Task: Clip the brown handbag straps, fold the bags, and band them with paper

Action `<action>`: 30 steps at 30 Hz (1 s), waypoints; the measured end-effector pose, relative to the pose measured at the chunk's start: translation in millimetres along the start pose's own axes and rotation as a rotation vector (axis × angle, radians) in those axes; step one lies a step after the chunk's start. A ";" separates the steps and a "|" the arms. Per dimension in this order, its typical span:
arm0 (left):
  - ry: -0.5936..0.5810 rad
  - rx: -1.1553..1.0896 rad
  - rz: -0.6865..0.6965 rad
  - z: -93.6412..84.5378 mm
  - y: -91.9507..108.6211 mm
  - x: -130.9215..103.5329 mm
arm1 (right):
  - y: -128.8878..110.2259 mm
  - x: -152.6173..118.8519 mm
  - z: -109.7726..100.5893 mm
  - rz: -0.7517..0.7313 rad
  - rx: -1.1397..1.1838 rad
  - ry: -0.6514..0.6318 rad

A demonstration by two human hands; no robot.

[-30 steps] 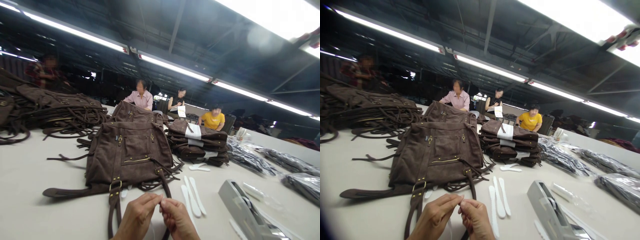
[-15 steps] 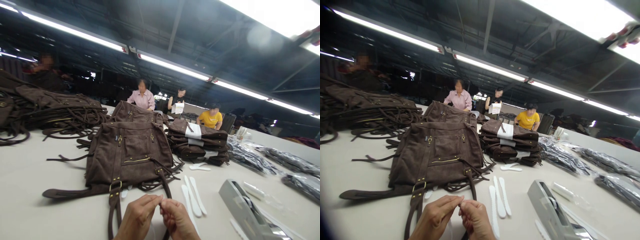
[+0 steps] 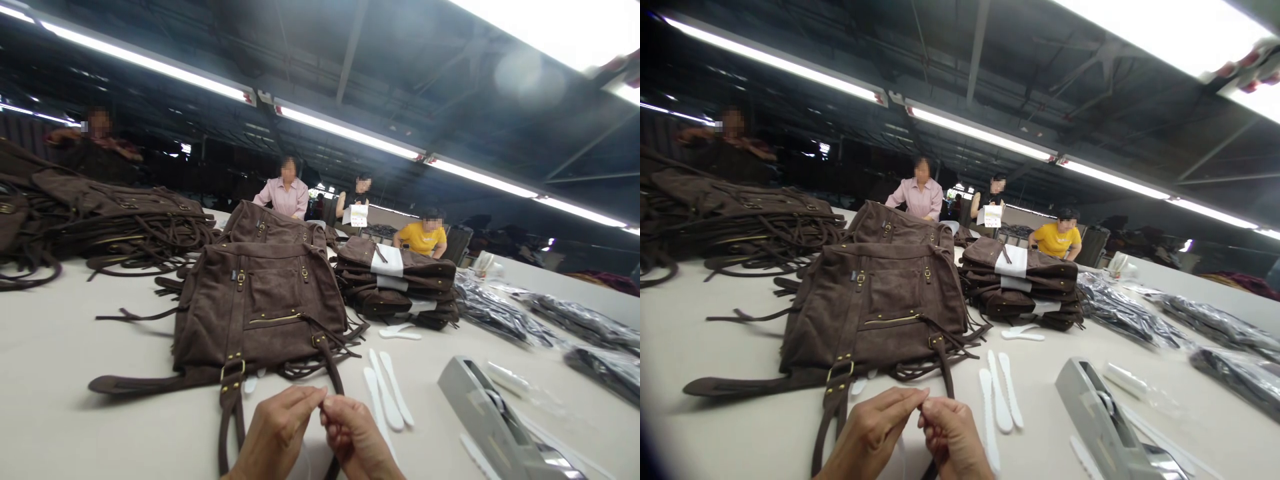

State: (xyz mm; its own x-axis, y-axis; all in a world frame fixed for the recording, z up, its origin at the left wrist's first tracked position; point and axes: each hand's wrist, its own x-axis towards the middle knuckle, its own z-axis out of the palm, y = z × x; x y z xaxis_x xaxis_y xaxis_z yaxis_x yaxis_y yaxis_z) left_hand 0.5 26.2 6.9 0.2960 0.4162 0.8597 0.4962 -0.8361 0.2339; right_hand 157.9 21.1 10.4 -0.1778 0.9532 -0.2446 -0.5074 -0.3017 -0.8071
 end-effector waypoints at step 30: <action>-0.007 0.009 -0.004 1.3 5.3 0.3 | 3.9 -5.1 1.2 -0.120 0.002 0.003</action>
State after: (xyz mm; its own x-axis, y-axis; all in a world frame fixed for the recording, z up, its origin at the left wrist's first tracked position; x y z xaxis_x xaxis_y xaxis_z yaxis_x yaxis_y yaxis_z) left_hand 4.3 22.4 7.8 0.2998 0.4218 0.8557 0.5048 -0.8312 0.2329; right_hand 155.8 15.0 9.1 -0.1129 0.9826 -0.1475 -0.5263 -0.1851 -0.8299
